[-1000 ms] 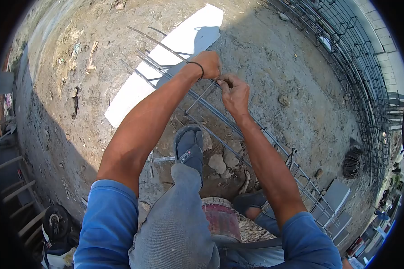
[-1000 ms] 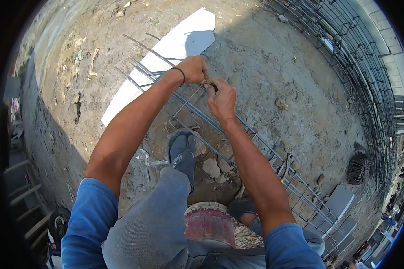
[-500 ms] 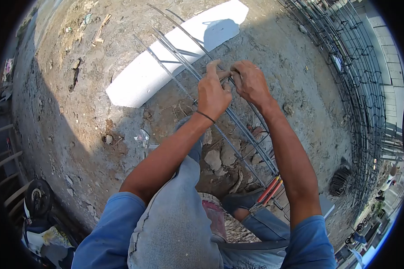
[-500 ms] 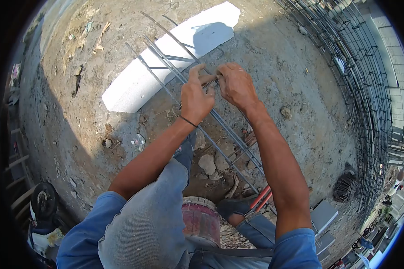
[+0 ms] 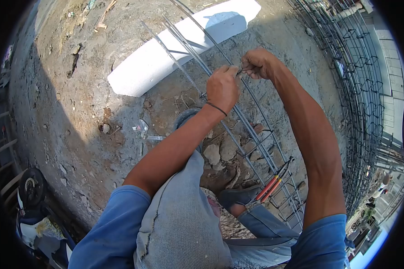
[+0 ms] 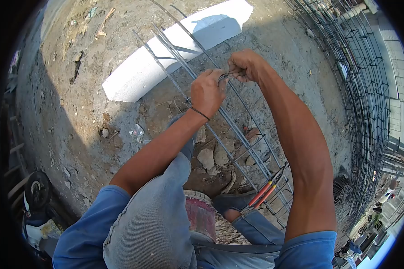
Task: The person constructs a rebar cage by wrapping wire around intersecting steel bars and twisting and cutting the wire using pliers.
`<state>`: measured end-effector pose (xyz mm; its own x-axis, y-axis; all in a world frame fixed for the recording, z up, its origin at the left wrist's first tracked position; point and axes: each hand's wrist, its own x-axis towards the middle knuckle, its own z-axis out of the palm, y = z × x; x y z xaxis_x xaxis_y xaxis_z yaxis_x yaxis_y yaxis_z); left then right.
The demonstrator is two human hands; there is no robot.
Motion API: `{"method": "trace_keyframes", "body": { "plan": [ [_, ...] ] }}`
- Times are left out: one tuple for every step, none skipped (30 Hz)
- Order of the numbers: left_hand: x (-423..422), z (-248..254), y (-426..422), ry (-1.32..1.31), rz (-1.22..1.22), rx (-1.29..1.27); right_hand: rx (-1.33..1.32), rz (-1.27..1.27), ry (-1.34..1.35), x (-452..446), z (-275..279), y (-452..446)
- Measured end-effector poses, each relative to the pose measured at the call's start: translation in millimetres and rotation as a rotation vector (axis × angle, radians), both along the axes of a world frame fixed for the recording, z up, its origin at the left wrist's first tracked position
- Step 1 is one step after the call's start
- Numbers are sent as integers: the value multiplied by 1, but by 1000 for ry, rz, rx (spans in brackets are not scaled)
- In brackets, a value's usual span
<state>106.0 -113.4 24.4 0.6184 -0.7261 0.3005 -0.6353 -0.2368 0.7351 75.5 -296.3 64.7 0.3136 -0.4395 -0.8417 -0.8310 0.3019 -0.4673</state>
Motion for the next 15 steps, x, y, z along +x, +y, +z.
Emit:
{"method": "trace_keyframes", "body": {
  "plan": [
    [1, -1, -1, 14, 4, -13, -4, 2, 2, -3, 1, 0],
    [2, -2, -2, 15, 7, -17, -56, 32, -91, -9, 2, 3],
    [2, -2, -3, 20, 27, -9, -105, 65, -183, -15, 3, 7],
    [3, -2, -4, 26, 45, -2, -108, 68, -182, -23, 2, 8],
    [4, -2, -5, 29, 48, -6, -180, 73, -308, -34, 2, 11],
    [5, -2, -5, 51, 54, 14, -251, 78, -433, -44, 0, 14],
    [5, -2, -5, 73, 60, 32, -254, 83, -430, -53, -2, 19],
    [5, -1, -5, 78, 62, 28, -474, 173, -398, -63, -5, 24],
    [4, 0, -5, 90, 74, 29, -694, 261, -362, -73, -7, 28],
    [3, 0, -6, 100, 82, 30, -717, 259, -331, -77, -9, 35],
    [2, 1, -7, 101, 74, 27, -721, 253, -327, -80, -12, 42],
    [1, 0, -7, 90, 79, 22, -790, 249, -368, -80, -13, 50],
    [0, -2, -8, 78, 87, 18, -856, 246, -412, -78, -13, 57],
    [-1, -3, -8, 75, 85, 20, -787, 215, -433, -75, -13, 60],
    [-2, -3, -8, 69, 90, 12, -785, 212, -436, -74, -14, 63]
  ]
}}
